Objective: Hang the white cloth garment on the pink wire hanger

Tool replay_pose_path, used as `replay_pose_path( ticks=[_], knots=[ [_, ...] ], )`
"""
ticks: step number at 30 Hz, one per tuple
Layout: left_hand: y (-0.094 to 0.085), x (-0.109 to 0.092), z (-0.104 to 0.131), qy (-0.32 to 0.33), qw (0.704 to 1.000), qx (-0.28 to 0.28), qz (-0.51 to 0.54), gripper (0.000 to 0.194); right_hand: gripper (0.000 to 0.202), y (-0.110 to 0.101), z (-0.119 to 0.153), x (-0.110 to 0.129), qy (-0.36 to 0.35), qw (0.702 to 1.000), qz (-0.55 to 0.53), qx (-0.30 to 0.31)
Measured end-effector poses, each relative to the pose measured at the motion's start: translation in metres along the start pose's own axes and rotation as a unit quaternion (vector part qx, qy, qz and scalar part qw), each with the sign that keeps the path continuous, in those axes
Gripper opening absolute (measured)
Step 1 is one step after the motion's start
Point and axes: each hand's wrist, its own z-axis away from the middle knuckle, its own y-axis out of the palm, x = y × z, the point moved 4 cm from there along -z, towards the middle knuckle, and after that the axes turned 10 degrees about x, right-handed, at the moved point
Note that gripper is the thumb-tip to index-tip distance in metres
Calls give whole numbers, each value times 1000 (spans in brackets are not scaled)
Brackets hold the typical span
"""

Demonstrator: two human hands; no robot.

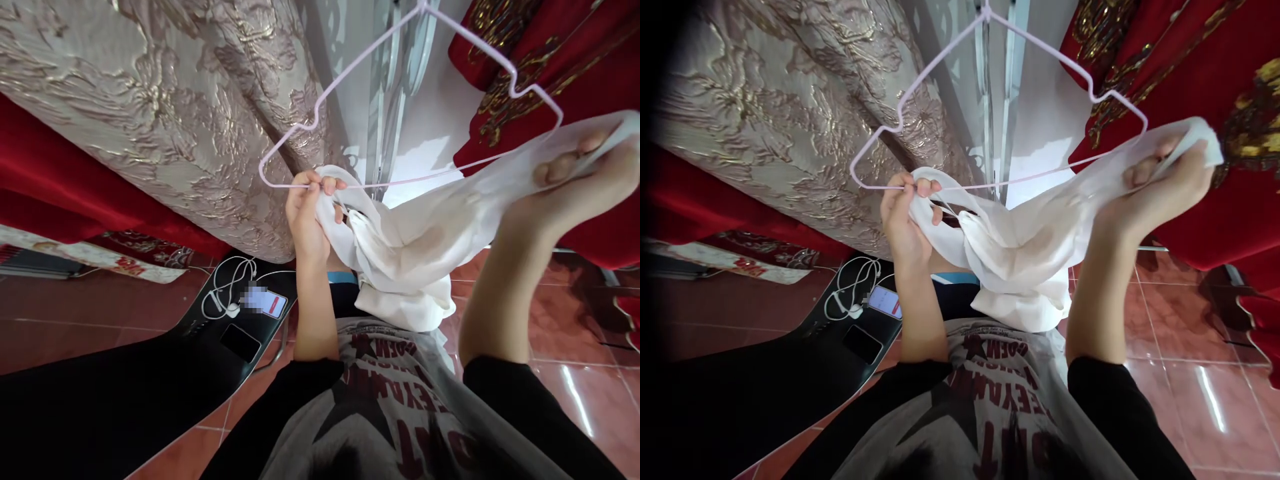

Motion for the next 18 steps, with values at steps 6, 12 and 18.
replay_pose_path(
  ticks=[6,12,18],
  knots=[
    [4,13,2,-1,999,-18,-28,26,28,52,94,-13,-164,951,142,222],
    [0,17,9,-35,998,23,-52,28,50,48,121,-64,-94,879,280,375],
    [-14,6,14,-64,996,-23,-60,30,51,31,121,-64,-101,892,297,326]
  ],
)
